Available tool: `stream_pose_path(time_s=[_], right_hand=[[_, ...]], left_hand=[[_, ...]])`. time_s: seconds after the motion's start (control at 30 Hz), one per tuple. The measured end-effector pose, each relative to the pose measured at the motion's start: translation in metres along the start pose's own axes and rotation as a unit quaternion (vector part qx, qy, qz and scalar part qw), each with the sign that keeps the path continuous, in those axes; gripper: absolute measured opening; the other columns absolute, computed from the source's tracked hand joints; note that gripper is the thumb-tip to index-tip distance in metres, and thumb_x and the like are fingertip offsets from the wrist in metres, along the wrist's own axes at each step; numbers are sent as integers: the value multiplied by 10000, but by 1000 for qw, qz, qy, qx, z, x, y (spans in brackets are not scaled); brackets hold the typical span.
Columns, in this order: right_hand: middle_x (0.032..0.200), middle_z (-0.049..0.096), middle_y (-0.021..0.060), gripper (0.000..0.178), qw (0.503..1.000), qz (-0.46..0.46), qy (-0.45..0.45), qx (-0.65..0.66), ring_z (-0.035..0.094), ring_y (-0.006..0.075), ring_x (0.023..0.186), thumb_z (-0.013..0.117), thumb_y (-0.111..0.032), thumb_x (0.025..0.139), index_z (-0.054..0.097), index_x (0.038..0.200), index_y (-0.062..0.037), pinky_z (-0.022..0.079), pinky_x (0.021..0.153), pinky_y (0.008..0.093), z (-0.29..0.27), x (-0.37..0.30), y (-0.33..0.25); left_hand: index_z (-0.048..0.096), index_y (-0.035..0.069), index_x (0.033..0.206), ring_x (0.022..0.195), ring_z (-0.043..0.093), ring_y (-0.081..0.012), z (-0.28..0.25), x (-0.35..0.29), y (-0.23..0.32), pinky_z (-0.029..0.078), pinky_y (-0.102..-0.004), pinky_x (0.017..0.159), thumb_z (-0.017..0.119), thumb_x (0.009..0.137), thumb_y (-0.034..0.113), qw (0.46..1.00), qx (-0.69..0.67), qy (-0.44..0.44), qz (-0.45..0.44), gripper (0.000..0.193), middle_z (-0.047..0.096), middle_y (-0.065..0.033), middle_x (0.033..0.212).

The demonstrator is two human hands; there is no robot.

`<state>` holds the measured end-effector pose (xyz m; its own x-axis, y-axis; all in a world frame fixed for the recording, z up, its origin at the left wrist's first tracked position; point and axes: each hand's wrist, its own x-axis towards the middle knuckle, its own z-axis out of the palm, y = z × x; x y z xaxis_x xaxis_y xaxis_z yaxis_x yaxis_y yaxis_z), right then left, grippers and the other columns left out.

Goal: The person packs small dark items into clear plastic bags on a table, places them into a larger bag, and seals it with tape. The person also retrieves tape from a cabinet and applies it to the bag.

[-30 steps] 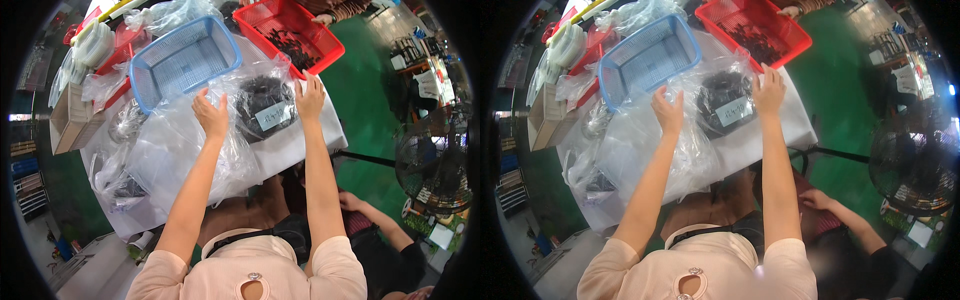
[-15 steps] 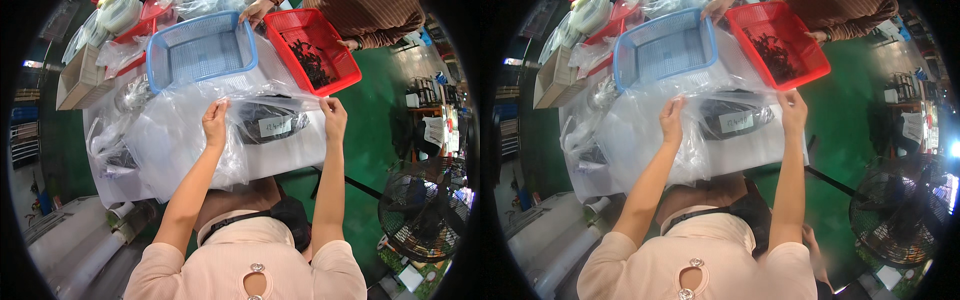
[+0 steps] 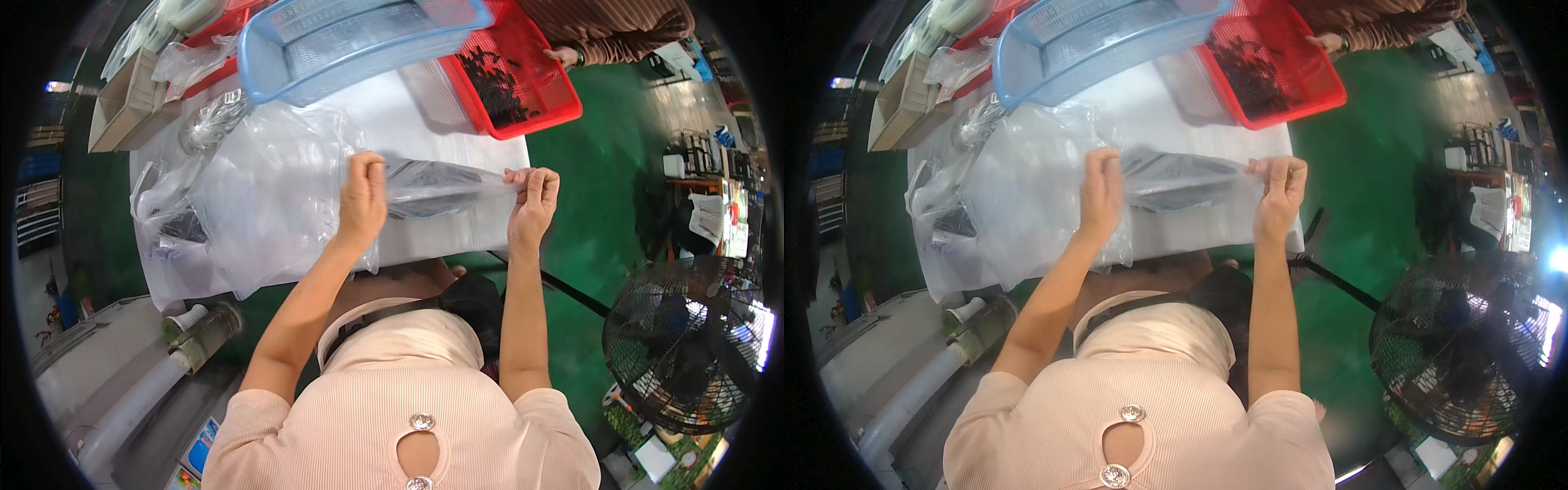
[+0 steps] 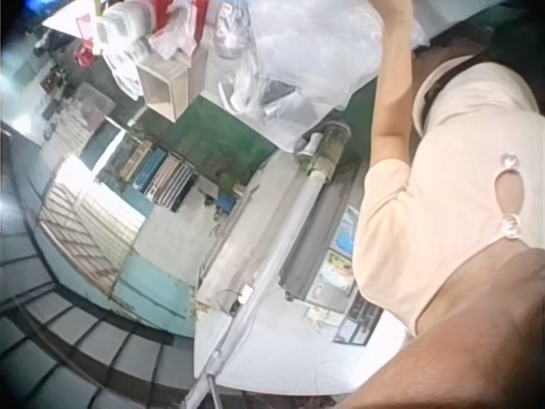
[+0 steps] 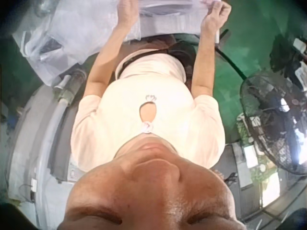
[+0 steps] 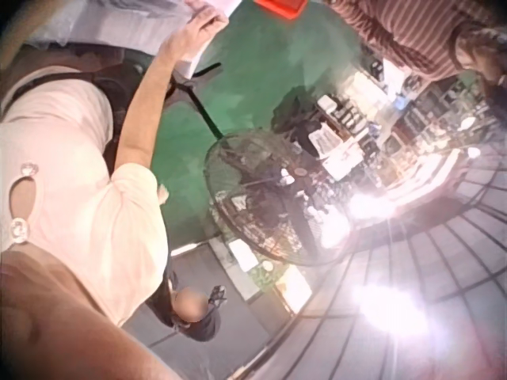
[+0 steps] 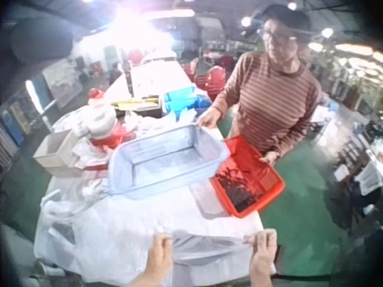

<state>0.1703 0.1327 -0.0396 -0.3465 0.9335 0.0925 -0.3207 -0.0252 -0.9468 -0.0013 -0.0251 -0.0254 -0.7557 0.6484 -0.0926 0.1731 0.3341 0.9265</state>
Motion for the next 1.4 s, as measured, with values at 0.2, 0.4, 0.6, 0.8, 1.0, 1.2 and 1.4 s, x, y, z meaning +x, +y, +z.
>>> stream_pose_path(time_s=[0.2, 0.4, 0.6, 0.8, 1.0, 1.2, 1.4], right_hand=[[731, 425, 34, 112, 994, -31, 8, -109, 401, 111, 624, 418, -114, 966, 407, 876, -49, 412, 651, 268, 1, -12, 6], [862, 482, 99, 205, 834, -134, -301, -443, 477, 235, 768, 585, -90, 825, 519, 1018, -66, 411, 681, 354, 11, -5, -24], [776, 551, 71, 245, 735, -186, -373, -535, 526, 255, 760, 695, 8, 609, 646, 835, -74, 426, 681, 360, -22, 10, -24], [707, 527, 16, 169, 843, -8, -300, -446, 465, 134, 684, 716, 36, 621, 588, 704, -36, 400, 646, 288, -38, 9, -37], [1102, 539, 90, 95, 965, 48, -257, -20, 458, 266, 1158, 661, -99, 761, 571, 763, -70, 355, 954, 412, -29, 18, 1], [1164, 542, 126, 83, 865, 159, -469, -75, 459, 203, 1132, 603, -121, 841, 576, 799, -54, 335, 988, 368, 34, 15, 43], [866, 565, 20, 160, 930, 196, -310, -13, 498, 84, 802, 554, -194, 912, 535, 835, -55, 407, 754, 238, 45, 16, 50]], left_hand=[[500, 29, 1097, 692, 554, -268, -2, -14, -1, 462, -353, 638, 555, 860, 159, 932, 199, -104, 285, 276, 567, -111, 783], [621, 51, 875, 756, 577, -286, -11, 0, -18, 461, -381, 689, 640, 734, 87, 919, 189, -231, 258, 146, 586, -91, 781], [602, 85, 785, 761, 555, -263, -18, 1, -14, 434, -379, 669, 663, 732, 118, 929, 171, -181, 275, 88, 544, -69, 727], [649, 59, 815, 684, 543, -251, -44, -7, -27, 431, -347, 606, 678, 722, 81, 905, 242, -137, 321, 100, 541, -86, 731], [695, 86, 885, 598, 463, -170, -39, -6, -9, 373, -286, 526, 671, 727, -11, 978, 82, -53, 186, 187, 474, -47, 683], [661, 57, 881, 642, 512, -144, 3, 14, 6, 417, -268, 566, 639, 784, 13, 969, -11, -58, 241, 108, 577, -45, 791], [489, 47, 1223, 1220, 428, -248, -2, 15, -28, 353, -359, 994, 701, 760, 118, 973, -86, -78, 201, 514, 476, -128, 1268]])
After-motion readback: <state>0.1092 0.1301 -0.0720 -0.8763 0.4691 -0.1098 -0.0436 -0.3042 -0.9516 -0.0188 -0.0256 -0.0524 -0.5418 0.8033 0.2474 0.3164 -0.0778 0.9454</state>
